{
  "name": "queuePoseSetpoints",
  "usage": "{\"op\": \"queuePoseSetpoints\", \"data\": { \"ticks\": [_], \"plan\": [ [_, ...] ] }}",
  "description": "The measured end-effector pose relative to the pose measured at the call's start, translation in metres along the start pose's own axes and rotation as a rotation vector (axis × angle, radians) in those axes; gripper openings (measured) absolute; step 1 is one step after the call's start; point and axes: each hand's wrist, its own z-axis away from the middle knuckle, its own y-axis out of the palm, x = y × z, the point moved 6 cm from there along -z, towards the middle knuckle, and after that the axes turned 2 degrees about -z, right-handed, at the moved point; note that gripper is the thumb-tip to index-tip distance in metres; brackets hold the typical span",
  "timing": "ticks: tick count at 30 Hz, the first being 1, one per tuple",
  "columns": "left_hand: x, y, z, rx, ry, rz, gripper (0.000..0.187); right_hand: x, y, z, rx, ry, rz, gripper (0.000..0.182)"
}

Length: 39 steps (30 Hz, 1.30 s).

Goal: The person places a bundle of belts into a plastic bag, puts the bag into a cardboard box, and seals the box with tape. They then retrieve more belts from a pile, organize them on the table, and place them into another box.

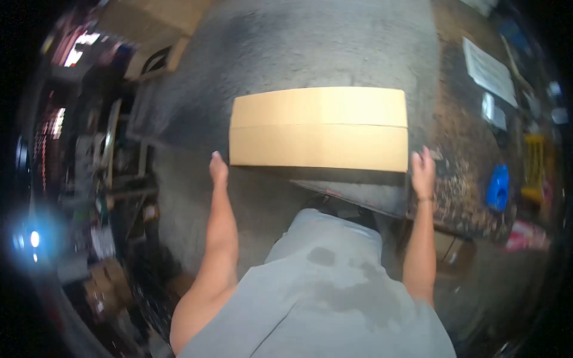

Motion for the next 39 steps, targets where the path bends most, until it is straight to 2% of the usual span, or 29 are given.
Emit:
{"op": "queuePoseSetpoints", "data": {
  "ticks": [1,2,3,4,5,6,7,8,9,11,12,13,14,16,18,19,21,24,26,28,30,32,36,37,38,39],
  "plan": [
    [0.013,0.019,-0.007,0.227,-0.293,0.478,0.056,0.018,0.020,0.002,0.006,0.026,0.080,0.047],
    [0.012,0.039,-0.014,0.352,-0.165,0.747,0.056,-0.002,0.043,-0.005,0.194,0.139,0.006,0.040],
    [-0.044,0.026,0.018,0.513,-0.118,0.667,0.061,0.008,0.053,-0.011,0.088,0.189,0.654,0.036],
    [-0.046,0.043,0.021,0.625,-0.114,0.642,0.067,0.043,0.052,0.002,-0.007,0.052,0.276,0.036],
    [-0.056,0.046,0.028,0.702,-0.055,0.607,0.070,0.025,0.054,-0.004,0.008,0.150,0.215,0.045],
    [-0.062,0.046,0.029,0.834,-0.008,0.718,0.066,0.022,0.055,-0.004,-0.057,0.076,0.089,0.044],
    [-0.069,0.040,0.033,0.914,0.028,0.743,0.065,0.000,0.059,-0.012,-0.105,-0.066,0.218,0.046],
    [-0.062,0.044,0.026,0.907,0.107,0.646,0.066,0.002,0.056,-0.007,-0.008,0.100,0.308,0.053],
    [-0.047,0.057,0.009,0.992,0.155,0.630,0.067,-0.015,0.057,-0.003,-0.024,0.209,0.416,0.062],
    [-0.050,0.045,0.004,1.013,0.111,0.501,0.070,-0.007,0.051,0.035,-0.047,0.275,0.371,0.068],
    [-0.044,0.043,-0.007,1.070,0.249,0.485,0.070,-0.012,0.057,0.055,-0.113,0.211,0.352,0.069],
    [-0.038,0.045,-0.008,1.180,0.220,0.456,0.066,-0.004,0.050,0.087,-0.146,0.263,0.275,0.070],
    [-0.046,0.029,0.006,1.173,0.247,0.408,0.071,-0.005,0.045,0.115,-0.197,0.303,0.242,0.072],
    [-0.059,0.037,0.019,1.223,0.315,0.444,0.068,-0.013,0.041,0.164,-0.255,0.329,0.180,0.071],
    [-0.091,0.047,0.045,1.301,0.424,0.349,0.065,-0.017,0.034,0.210,-0.264,0.409,-0.191,0.068],
    [-0.105,0.054,0.058,1.340,0.479,0.306,0.064,-0.020,0.026,0.229,-0.331,0.422,-0.202,0.068],
    [-0.130,0.063,0.095,1.399,0.588,0.228,0.061,-0.026,0.013,0.258,-0.308,0.453,-0.261,0.068],
    [-0.162,0.077,0.181,1.462,0.758,0.159,0.057,-0.032,-0.027,0.309,-0.324,0.489,-0.177,0.067],
    [-0.180,0.085,0.238,1.508,0.864,0.126,0.055,-0.045,-0.048,0.354,-0.401,0.539,-0.250,0.065],
    [-0.176,0.083,0.298,1.518,0.938,0.101,0.052,-0.062,-0.072,0.410,-0.501,0.520,-0.315,0.065],
    [-0.163,0.070,0.351,1.499,0.985,0.072,0.050,-0.084,-0.103,0.470,-0.701,0.470,-0.300,0.063],
    [-0.153,0.047,0.383,1.450,1.034,0.010,0.048,-0.100,-0.133,0.533,-0.760,0.508,-0.416,0.062],
    [-0.118,0.017,0.460,1.391,1.058,-0.067,0.044,-0.129,-0.191,0.654,-1.013,0.541,-0.426,0.056],
    [-0.115,0.016,0.493,1.388,0.987,0.004,0.037,-0.124,-0.206,0.676,-1.011,0.543,-0.425,0.056],
    [-0.103,0.034,0.520,1.589,0.865,0.033,0.064,-0.116,-0.223,0.703,-1.091,0.538,-0.435,0.054],
    [-0.100,0.043,0.549,1.666,0.888,0.074,0.059,-0.112,-0.237,0.727,-1.171,0.532,-0.444,0.051]
  ]
}}
